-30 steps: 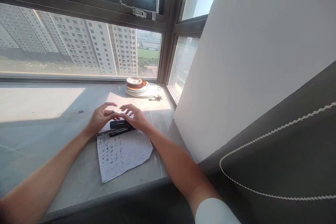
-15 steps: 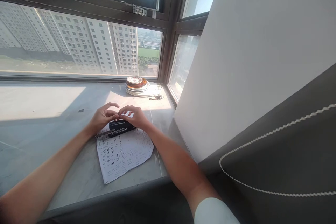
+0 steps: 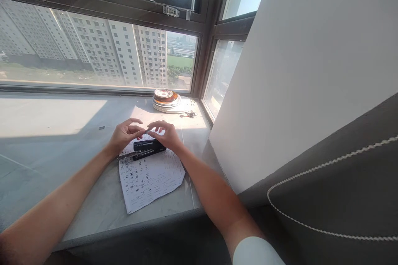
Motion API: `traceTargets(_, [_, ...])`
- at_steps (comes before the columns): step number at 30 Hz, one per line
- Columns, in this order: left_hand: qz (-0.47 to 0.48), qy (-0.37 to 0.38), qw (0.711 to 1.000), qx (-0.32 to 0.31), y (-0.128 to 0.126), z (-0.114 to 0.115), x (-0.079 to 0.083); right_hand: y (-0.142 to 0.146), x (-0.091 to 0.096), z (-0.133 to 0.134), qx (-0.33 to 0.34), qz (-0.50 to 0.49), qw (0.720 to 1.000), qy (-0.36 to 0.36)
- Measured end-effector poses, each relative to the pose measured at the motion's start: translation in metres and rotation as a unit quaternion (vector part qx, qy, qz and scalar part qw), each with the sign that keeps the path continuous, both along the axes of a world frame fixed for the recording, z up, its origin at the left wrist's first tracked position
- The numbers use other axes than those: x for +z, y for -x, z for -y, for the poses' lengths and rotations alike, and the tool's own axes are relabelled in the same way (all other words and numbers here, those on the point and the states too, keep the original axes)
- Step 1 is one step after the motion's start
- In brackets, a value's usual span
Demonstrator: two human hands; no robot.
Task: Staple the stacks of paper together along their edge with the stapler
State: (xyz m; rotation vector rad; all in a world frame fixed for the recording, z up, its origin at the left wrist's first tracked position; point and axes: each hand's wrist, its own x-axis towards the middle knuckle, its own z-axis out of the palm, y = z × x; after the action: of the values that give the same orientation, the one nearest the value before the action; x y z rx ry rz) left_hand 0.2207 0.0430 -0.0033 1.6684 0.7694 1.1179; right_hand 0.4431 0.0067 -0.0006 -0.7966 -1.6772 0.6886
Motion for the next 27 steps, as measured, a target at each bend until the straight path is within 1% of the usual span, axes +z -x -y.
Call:
traceTargets(2, [-0.002, -0.013, 1.000, 0.015, 0.000, 0.000, 0.001, -0.004, -0.002, -0.004, -0.003, 0.001, 1.000, -0.021])
traceTargets(3, [-0.001, -0.023, 0.999, 0.038, 0.001, -0.001, 0.001, -0.007, -0.003, -0.007, -0.013, 0.005, 1.000, -0.024])
traceTargets(5, [-0.004, -0.042, 0.992, 0.116, 0.004, -0.003, 0.002, -0.019, -0.005, -0.015, -0.062, 0.025, 0.998, -0.020])
traceTargets(7, [-0.025, -0.058, 0.975, 0.215, 0.011, -0.007, 0.002, -0.037, -0.010, -0.025, -0.153, 0.062, 0.986, -0.005])
traceTargets(9, [-0.054, -0.074, 0.946, 0.311, 0.024, -0.013, 0.003, -0.056, -0.016, -0.033, -0.250, 0.104, 0.962, 0.029])
traceTargets(11, [-0.085, -0.088, 0.905, 0.408, 0.040, -0.018, 0.004, -0.074, -0.023, -0.039, -0.335, 0.119, 0.931, 0.086])
traceTargets(13, [-0.139, -0.090, 0.853, 0.494, 0.057, -0.023, 0.002, -0.086, -0.028, -0.041, -0.392, 0.134, 0.900, 0.136])
traceTargets(14, [-0.186, -0.083, 0.828, 0.522, 0.065, -0.024, 0.001, -0.090, -0.031, -0.041, -0.409, 0.142, 0.888, 0.153])
traceTargets(15, [-0.245, -0.069, 0.805, 0.535, 0.071, -0.026, -0.001, -0.093, -0.032, -0.041, -0.420, 0.150, 0.880, 0.165])
traceTargets(16, [-0.306, -0.048, 0.787, 0.533, 0.076, -0.027, -0.004, -0.094, -0.033, -0.041, -0.427, 0.157, 0.874, 0.173])
traceTargets(17, [-0.358, -0.027, 0.775, 0.519, 0.079, -0.027, -0.006, -0.095, -0.034, -0.041, -0.430, 0.161, 0.871, 0.177])
traceTargets(19, [-0.422, 0.006, 0.767, 0.483, 0.082, -0.029, -0.010, -0.095, -0.034, -0.040, -0.430, 0.166, 0.869, 0.180])
traceTargets(22, [-0.444, 0.009, 0.770, 0.458, 0.082, -0.030, -0.013, -0.094, -0.033, -0.040, -0.430, 0.170, 0.868, 0.184])
traceTargets(27, [-0.469, -0.007, 0.756, 0.457, 0.084, -0.031, -0.013, -0.093, -0.030, -0.040, -0.428, 0.167, 0.869, 0.184])
